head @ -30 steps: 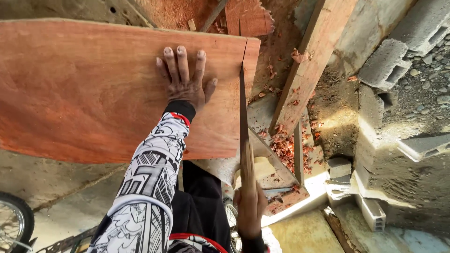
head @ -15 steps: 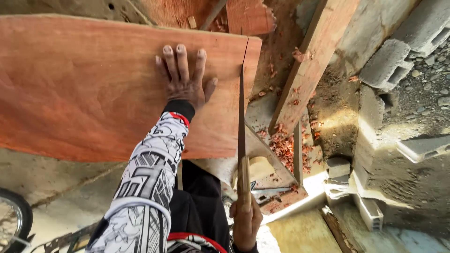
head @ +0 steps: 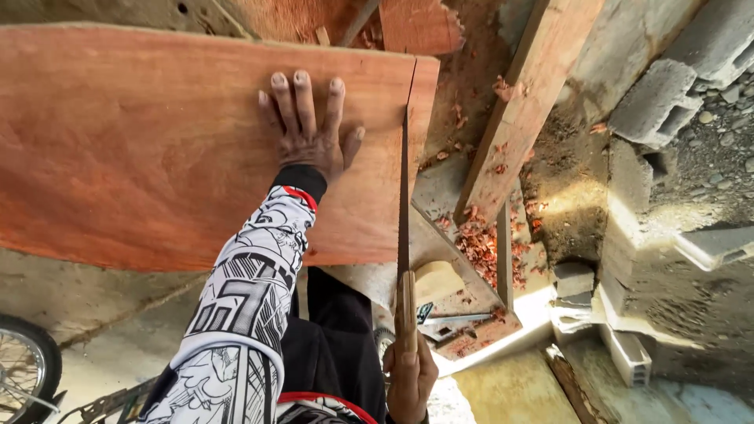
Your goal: The person measures a large reddish-brown wooden board using a smaller wooden plank as a guide. They then use a hand saw to cut along the edge of the board, creating sawdust as they work.
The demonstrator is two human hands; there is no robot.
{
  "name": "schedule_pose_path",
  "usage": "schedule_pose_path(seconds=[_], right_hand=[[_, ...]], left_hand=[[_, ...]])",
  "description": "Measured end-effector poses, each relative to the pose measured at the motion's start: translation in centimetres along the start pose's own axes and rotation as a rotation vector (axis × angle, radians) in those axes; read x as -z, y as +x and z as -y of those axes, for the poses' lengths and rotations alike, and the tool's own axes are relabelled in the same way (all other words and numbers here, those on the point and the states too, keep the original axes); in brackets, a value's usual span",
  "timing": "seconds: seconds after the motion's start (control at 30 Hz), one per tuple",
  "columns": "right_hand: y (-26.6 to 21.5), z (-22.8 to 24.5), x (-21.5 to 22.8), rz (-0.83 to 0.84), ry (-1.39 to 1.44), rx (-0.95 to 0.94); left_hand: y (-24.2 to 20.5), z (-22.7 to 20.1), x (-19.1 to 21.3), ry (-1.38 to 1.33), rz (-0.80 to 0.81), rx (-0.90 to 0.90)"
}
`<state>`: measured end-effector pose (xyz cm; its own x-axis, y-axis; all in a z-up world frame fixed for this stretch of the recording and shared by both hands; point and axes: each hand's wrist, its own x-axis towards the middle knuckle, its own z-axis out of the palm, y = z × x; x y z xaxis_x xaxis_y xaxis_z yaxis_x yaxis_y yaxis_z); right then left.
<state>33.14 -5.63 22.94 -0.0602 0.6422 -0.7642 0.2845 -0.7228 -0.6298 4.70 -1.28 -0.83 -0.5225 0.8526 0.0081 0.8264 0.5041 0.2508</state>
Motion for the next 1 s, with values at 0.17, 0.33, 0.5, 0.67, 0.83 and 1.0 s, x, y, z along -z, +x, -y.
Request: schedule_pose_path(seconds=[0.17, 0.33, 0.5, 0.67, 0.83, 1.0], right_hand=[[17.1, 0.1, -6.9, 0.283, -0.077, 0.559], [14.8, 4.8, -8.6, 0.213, -0.046, 0.371], [1.3, -1.7, -0.6, 0.027, -0.046, 0.129], [12.4, -0.5, -4.4, 0.180, -0.216, 0.412], [22.4, 4.7, -12.0, 0.232, 0.137, 0.296], [17.1, 5.7, -10.5, 0.244, 0.056, 0.358]], left_hand=[[0.7, 0.2, -0.2, 0.002, 0.007, 0.006], [0.1, 0.0, 0.1, -0.021, 0.016, -0.006], [0.5, 0.2, 0.3, -0.010, 0.012, 0.016], [0.5, -0.2, -0.1, -0.005, 0.011, 0.029], [0.7, -0.1, -0.2, -0.002, 0.033, 0.022], [0.7, -0.1, -0.3, -0.020, 0.020, 0.022]])
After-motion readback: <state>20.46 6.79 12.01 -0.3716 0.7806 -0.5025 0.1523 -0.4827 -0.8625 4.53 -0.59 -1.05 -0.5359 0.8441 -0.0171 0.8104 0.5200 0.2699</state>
